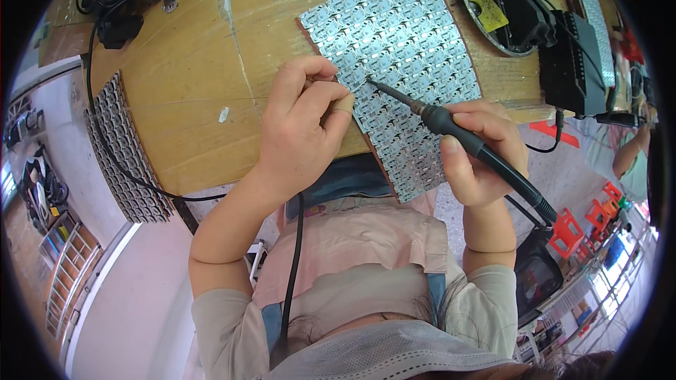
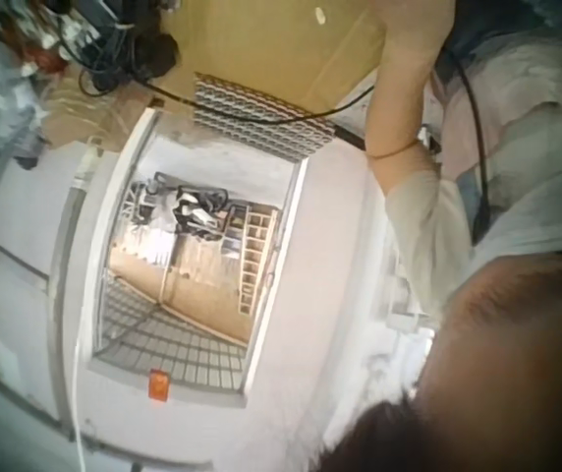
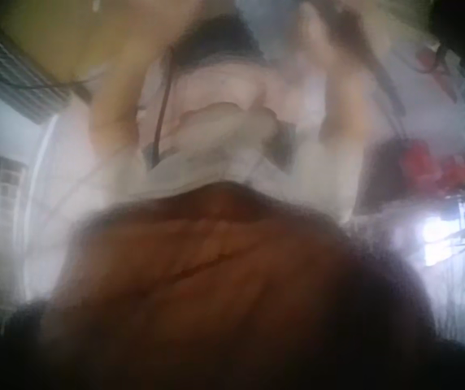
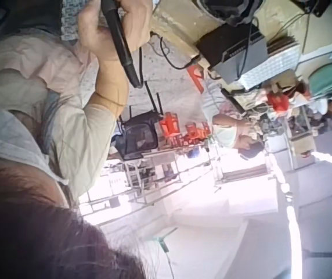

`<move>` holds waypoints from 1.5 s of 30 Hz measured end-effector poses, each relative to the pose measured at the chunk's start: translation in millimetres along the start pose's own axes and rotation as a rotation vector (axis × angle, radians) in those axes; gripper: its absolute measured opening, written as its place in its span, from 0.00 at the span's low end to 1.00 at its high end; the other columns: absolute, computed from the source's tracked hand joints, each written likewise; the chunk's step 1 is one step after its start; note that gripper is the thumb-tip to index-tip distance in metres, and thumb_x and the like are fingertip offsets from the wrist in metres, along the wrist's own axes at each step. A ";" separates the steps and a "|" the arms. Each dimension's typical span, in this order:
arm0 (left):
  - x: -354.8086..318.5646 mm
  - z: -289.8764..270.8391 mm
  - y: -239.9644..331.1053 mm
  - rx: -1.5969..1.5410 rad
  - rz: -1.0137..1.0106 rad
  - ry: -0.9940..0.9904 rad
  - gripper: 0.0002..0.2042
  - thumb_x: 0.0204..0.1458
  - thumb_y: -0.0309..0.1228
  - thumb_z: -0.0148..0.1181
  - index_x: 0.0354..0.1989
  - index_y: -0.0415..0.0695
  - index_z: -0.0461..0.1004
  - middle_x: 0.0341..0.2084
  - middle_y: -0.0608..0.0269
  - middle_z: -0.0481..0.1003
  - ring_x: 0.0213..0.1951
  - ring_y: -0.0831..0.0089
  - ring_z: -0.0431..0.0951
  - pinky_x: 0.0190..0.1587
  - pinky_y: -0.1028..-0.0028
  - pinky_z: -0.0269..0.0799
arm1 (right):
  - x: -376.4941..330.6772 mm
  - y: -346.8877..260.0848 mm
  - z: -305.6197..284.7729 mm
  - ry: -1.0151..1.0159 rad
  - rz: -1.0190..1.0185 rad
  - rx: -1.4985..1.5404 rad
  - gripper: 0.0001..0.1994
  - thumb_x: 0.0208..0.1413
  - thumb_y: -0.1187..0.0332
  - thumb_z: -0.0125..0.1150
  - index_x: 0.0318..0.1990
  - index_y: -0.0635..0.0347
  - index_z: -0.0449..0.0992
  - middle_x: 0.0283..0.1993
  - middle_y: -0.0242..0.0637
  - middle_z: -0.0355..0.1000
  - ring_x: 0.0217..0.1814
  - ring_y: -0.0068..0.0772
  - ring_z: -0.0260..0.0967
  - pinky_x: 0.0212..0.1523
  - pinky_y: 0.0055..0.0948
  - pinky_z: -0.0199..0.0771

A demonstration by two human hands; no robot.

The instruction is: The person flips over a circuit board on the workbench, picks up a soldering iron, and solders components onto the board using solder wire and the soldering iron.

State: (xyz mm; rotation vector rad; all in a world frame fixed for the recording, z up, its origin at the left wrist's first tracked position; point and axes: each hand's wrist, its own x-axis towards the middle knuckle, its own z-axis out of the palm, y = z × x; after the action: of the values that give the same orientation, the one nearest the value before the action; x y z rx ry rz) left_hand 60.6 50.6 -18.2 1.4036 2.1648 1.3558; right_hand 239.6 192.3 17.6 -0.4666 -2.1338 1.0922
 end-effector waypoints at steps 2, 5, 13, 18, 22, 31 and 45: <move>1.1 0.2 -0.5 0.011 0.015 -0.004 0.05 0.45 0.17 0.67 0.30 0.35 0.77 0.40 0.56 0.72 0.39 0.66 0.76 0.40 0.72 0.74 | 0.9 2.0 -0.4 -0.004 -0.030 -0.013 0.13 0.44 0.76 0.69 0.37 0.67 0.74 0.34 0.49 0.78 0.32 0.38 0.76 0.34 0.29 0.76; 3.2 0.5 -0.7 0.030 0.048 0.001 0.05 0.45 0.17 0.67 0.30 0.35 0.77 0.40 0.56 0.72 0.38 0.66 0.76 0.39 0.72 0.74 | 2.3 -2.4 1.0 -0.018 0.006 -0.024 0.12 0.44 0.76 0.69 0.37 0.67 0.73 0.34 0.49 0.77 0.32 0.38 0.76 0.34 0.29 0.76; -1.5 -0.6 4.9 -0.010 0.085 -0.004 0.07 0.43 0.15 0.66 0.30 0.35 0.75 0.39 0.54 0.71 0.36 0.64 0.75 0.36 0.71 0.73 | -6.1 -8.4 -13.8 -0.025 -0.032 -0.038 0.13 0.44 0.76 0.67 0.39 0.65 0.74 0.35 0.47 0.77 0.32 0.38 0.75 0.35 0.31 0.76; -1.4 4.0 6.3 -0.009 0.137 -0.032 0.08 0.41 0.15 0.65 0.29 0.35 0.74 0.39 0.53 0.71 0.34 0.61 0.73 0.35 0.68 0.72 | -14.0 -5.1 -11.6 0.001 0.004 -0.021 0.13 0.44 0.76 0.67 0.39 0.65 0.74 0.35 0.48 0.77 0.32 0.38 0.75 0.35 0.30 0.75; 0.1 2.4 7.2 0.035 0.121 -0.078 0.07 0.44 0.15 0.66 0.30 0.35 0.76 0.39 0.53 0.72 0.36 0.64 0.75 0.37 0.70 0.74 | -12.5 -5.5 -10.5 -0.016 0.004 -0.023 0.12 0.44 0.76 0.66 0.39 0.65 0.74 0.34 0.48 0.77 0.32 0.38 0.75 0.35 0.31 0.75; -1.0 1.2 7.8 0.031 0.112 -0.083 0.07 0.44 0.15 0.66 0.31 0.35 0.76 0.40 0.53 0.72 0.36 0.64 0.75 0.37 0.71 0.74 | -13.7 -7.9 -12.6 -0.043 -0.012 -0.037 0.12 0.45 0.76 0.66 0.38 0.66 0.73 0.34 0.48 0.77 0.31 0.38 0.75 0.33 0.31 0.75; -1.8 4.1 19.3 0.038 0.125 -0.180 0.07 0.43 0.16 0.67 0.30 0.36 0.76 0.39 0.56 0.72 0.33 0.66 0.74 0.35 0.72 0.73 | -28.0 -9.2 -17.5 -0.006 0.029 -0.006 0.12 0.44 0.76 0.66 0.38 0.66 0.73 0.34 0.48 0.76 0.30 0.38 0.75 0.33 0.31 0.75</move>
State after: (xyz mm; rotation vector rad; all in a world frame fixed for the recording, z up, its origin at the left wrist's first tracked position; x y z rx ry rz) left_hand 75.7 53.7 -5.7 1.6325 2.0277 1.1821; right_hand 271.6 180.6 20.8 -0.4987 -2.1427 1.1048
